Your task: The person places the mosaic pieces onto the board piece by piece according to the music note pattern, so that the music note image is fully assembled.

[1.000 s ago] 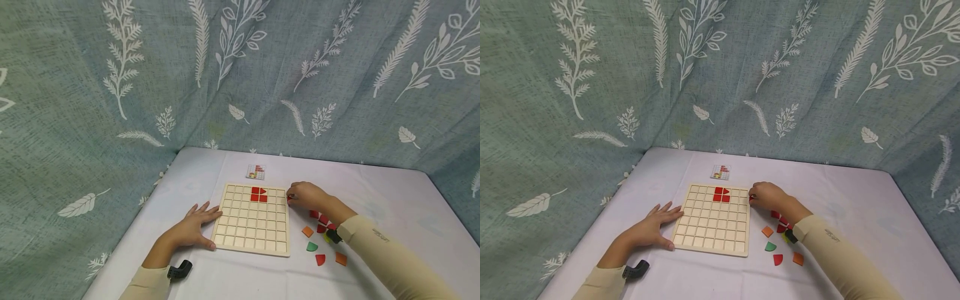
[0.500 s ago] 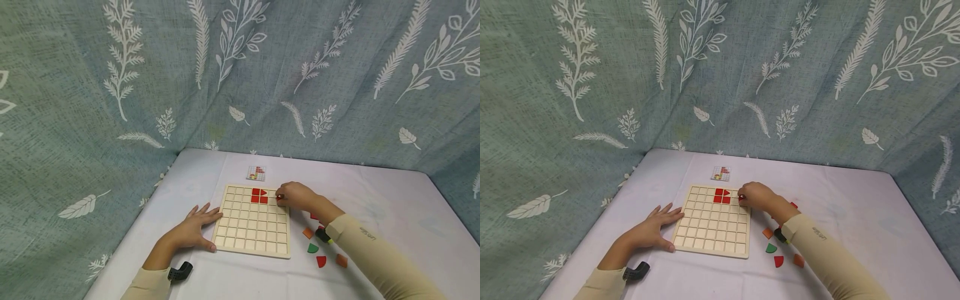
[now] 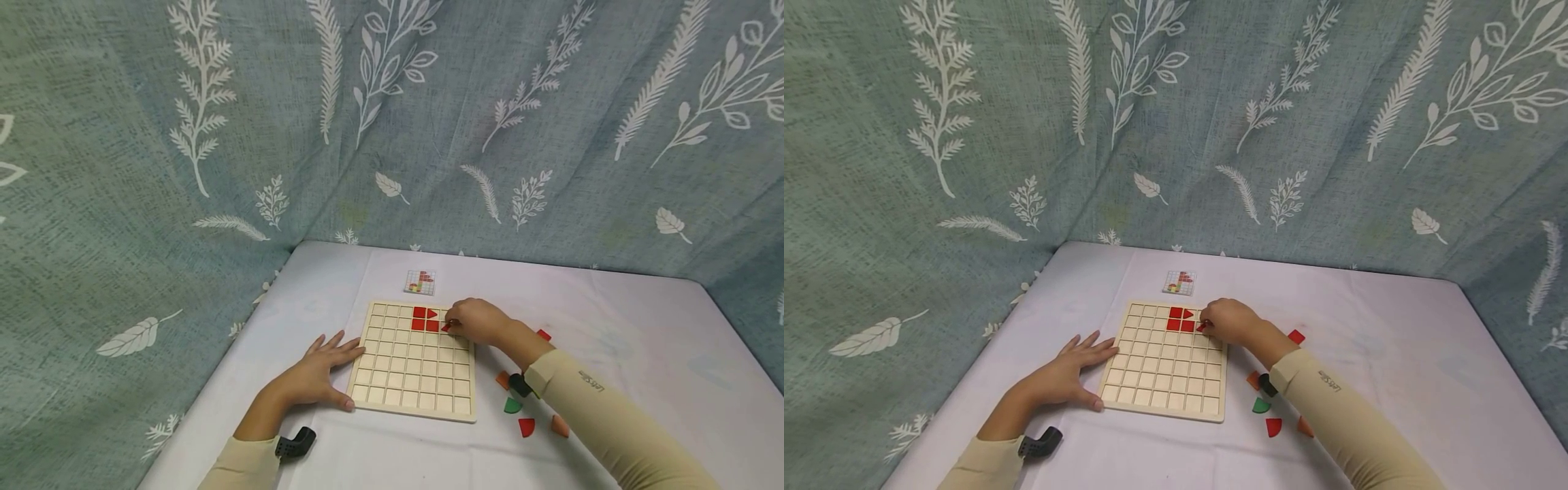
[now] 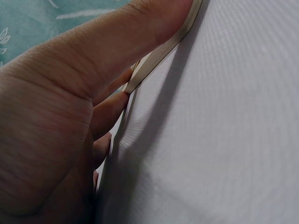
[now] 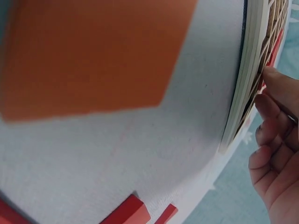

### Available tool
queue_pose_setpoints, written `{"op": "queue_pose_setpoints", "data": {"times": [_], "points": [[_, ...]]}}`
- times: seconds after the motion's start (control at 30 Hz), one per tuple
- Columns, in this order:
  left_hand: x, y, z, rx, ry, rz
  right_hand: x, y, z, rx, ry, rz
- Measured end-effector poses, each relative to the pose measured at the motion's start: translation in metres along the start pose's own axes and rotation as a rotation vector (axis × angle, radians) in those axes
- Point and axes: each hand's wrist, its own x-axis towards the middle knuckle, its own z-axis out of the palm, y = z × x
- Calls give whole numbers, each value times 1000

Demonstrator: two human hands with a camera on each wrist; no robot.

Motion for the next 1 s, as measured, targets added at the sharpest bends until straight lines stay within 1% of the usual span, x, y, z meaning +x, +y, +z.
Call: {"op": "queue_pose_setpoints", "data": {"times": [0.13,0.37,0.6,0.7,0.83,0.9,1.0], "points": [[1,0,0,5,3,-3,-1,0,0,-25,4,37],[1,1,0,2,4,-2,2,0,4,8,-1,6],[2,0,2,6,3,3,6,-4,6,-18,6,1],[3,-1,1,16,6,3,7,-5,6,-32,10,-1],[2,-2,0,7,4,-1,9,-6,7,-49,8,-5],[1,-1,-1,-2,0,-3,10,-7,7,-45,5,-6],[1,-1,0,-9,-3,-5,11,-8,8,-24,11,-30]]}}
